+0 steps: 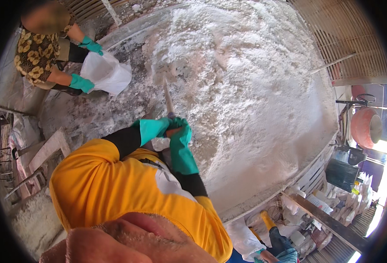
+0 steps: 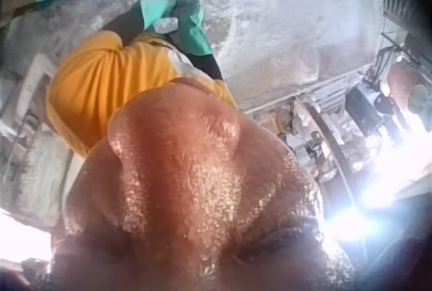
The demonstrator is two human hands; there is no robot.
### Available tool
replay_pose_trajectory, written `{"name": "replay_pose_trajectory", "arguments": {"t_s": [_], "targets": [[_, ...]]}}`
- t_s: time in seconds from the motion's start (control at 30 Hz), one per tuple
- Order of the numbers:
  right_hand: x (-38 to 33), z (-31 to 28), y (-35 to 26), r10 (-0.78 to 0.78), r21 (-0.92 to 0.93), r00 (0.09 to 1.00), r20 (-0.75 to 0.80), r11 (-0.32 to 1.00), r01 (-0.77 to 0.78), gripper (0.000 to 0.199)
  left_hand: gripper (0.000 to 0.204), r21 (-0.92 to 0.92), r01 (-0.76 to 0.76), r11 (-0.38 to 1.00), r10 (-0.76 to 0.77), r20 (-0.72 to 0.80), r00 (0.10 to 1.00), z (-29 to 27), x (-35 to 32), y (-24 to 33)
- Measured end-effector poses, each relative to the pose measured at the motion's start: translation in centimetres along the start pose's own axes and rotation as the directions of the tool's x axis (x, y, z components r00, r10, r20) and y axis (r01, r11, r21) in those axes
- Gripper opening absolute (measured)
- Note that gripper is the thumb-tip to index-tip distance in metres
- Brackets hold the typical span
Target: The person uses a hoe to mix a large pile of white powder on a woven mat. Another person assists by scooping the mixed powder into a white sack.
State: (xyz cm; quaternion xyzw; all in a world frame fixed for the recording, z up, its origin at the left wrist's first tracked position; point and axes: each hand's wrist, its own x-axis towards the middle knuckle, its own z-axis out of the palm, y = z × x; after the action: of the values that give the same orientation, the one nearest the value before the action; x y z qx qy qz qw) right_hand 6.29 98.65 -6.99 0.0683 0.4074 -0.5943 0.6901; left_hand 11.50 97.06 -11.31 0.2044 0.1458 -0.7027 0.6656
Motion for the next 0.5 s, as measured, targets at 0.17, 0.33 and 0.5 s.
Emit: {"name": "replay_pose_trajectory", "arguments": {"t_s": [0.17, 0.33, 0.5], "targets": [[-1.7, 0.3, 3.8, 0.227, 0.033, 0.965, 0.133, 0.972, -0.234, 0.025, 0.026, 0.186, 0.566, 0.803, -0.386, -0.561, 0.732, -9.2, 4.5, 9.6], [0.8, -5.3, 1.1, 0.126, 0.058, 0.99, -0.062, 0.991, -0.122, 0.027, 0.016, 0.555, 0.619, 0.556, -0.423, -0.453, 0.785, -6.0, 0.5, 4.8], [3.4, -5.4, 3.1, 0.163, 0.017, 0.979, -0.124, 0.987, -0.162, 0.028, 0.015, 0.611, 0.668, 0.425, -0.409, -0.528, 0.744, -5.5, 3.6, 9.1]]}}
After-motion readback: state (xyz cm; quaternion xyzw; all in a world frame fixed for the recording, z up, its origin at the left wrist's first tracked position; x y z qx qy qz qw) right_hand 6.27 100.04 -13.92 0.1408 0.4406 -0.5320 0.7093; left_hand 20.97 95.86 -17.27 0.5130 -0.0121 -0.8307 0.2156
